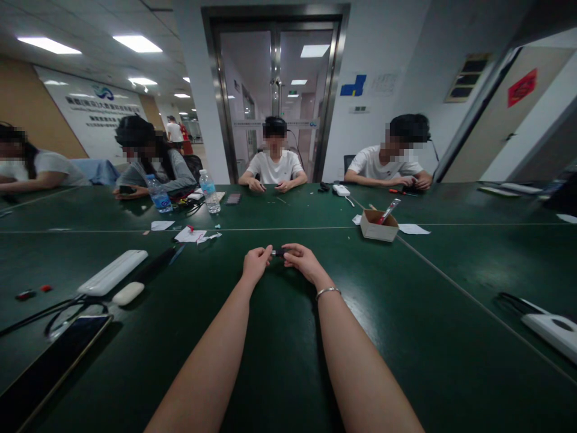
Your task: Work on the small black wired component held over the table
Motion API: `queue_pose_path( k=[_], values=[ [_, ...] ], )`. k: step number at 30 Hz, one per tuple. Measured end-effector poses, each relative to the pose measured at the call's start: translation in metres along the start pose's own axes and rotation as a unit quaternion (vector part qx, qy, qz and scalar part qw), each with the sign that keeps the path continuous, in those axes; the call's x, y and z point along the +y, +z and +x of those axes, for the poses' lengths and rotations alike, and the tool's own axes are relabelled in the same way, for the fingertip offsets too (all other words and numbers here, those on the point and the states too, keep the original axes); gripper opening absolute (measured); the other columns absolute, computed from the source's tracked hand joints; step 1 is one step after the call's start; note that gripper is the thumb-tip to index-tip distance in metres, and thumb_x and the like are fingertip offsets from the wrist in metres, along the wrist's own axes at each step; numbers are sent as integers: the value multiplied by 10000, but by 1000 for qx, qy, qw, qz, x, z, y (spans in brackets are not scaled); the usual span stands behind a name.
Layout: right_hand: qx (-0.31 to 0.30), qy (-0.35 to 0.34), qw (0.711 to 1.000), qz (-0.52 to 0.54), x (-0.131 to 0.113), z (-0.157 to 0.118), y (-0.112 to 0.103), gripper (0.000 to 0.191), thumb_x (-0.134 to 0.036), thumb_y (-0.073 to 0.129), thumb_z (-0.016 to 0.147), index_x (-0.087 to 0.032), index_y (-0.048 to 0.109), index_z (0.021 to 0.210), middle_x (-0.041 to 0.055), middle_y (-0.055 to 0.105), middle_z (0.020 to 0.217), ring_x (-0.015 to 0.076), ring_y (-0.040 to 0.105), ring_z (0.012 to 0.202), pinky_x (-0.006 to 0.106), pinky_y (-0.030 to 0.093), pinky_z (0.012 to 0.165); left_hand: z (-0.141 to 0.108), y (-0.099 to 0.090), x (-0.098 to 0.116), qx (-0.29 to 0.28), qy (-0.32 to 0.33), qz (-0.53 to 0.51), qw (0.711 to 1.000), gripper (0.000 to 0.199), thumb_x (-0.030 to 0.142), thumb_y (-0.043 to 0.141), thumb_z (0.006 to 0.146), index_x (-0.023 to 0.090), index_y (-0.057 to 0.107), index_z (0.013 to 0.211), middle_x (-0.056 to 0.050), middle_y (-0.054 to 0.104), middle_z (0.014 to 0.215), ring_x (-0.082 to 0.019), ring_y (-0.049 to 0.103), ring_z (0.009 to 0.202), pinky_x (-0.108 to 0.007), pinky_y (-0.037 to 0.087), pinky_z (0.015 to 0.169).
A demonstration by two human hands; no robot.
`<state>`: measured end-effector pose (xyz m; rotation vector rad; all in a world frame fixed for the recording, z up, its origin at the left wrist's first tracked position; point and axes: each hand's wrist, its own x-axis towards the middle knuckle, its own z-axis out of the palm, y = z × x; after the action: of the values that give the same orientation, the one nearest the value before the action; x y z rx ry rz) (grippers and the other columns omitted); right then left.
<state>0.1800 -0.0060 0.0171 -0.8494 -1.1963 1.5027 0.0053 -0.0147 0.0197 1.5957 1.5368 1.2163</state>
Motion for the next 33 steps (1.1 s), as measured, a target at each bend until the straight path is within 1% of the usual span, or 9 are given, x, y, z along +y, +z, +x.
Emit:
queue_pose_path(
  k=[7, 12, 16, 19, 22, 26, 33],
  values=[
    [-22, -4, 1000, -5, 0, -1, 0, 404, -225, 809, 593, -168, 662, 965, -22, 640, 670, 95, 627, 590, 224, 535, 595, 1, 2, -2, -13, -22, 0, 1000, 527, 587, 435, 817, 180, 587, 519, -1, 533, 448, -132, 485, 442, -272, 357, 533],
    [-39, -9, 999, -9, -3, -4, 0, 415, -198, 809, 585, -173, 660, 971, -12, 667, 725, 97, 639, 632, 218, 540, 610, 1, 1, -3, -22, -25, -3, 999, 536, 577, 419, 826, 182, 587, 505, -5, 524, 435, -134, 478, 433, -274, 369, 552],
    [-32, -5, 999, -5, -2, -2, -1, 376, -223, 795, 622, -169, 669, 972, -14, 659, 688, 94, 636, 596, 216, 542, 587, -2, 0, 1, -25, -20, -6, 999, 534, 595, 431, 815, 182, 588, 516, -5, 528, 448, -133, 478, 443, -271, 371, 549],
    [-13, 12, 1000, 6, 0, 1, 0, 327, -234, 789, 647, -155, 670, 941, 13, 677, 697, 102, 642, 584, 217, 545, 566, -4, -1, 3, -26, -8, -1, 1000, 532, 618, 441, 803, 181, 591, 540, -2, 539, 478, -130, 477, 457, -263, 359, 532],
    [12, 31, 999, 19, 1, 3, 0, 281, -235, 783, 667, -132, 659, 897, 36, 682, 664, 108, 636, 550, 216, 540, 538, -4, 0, 3, -23, 9, -6, 1000, 516, 627, 450, 799, 179, 601, 592, -4, 565, 537, -130, 494, 498, -256, 361, 535],
    [18, 33, 999, 30, 1, 3, 1, 280, -234, 790, 665, -117, 652, 879, 53, 683, 645, 114, 632, 538, 223, 541, 535, -2, 3, -2, -30, 16, -26, 999, 478, 618, 467, 796, 182, 603, 657, -4, 578, 594, -133, 512, 539, -248, 374, 533],
    [23, 29, 999, 39, 3, 3, 0, 296, -239, 809, 638, -114, 655, 859, 56, 675, 638, 124, 628, 537, 242, 538, 525, 1, 4, -7, -36, 32, -19, 999, 404, 572, 483, 802, 196, 587, 699, 5, 578, 632, -138, 532, 604, -233, 377, 551]
  ],
)
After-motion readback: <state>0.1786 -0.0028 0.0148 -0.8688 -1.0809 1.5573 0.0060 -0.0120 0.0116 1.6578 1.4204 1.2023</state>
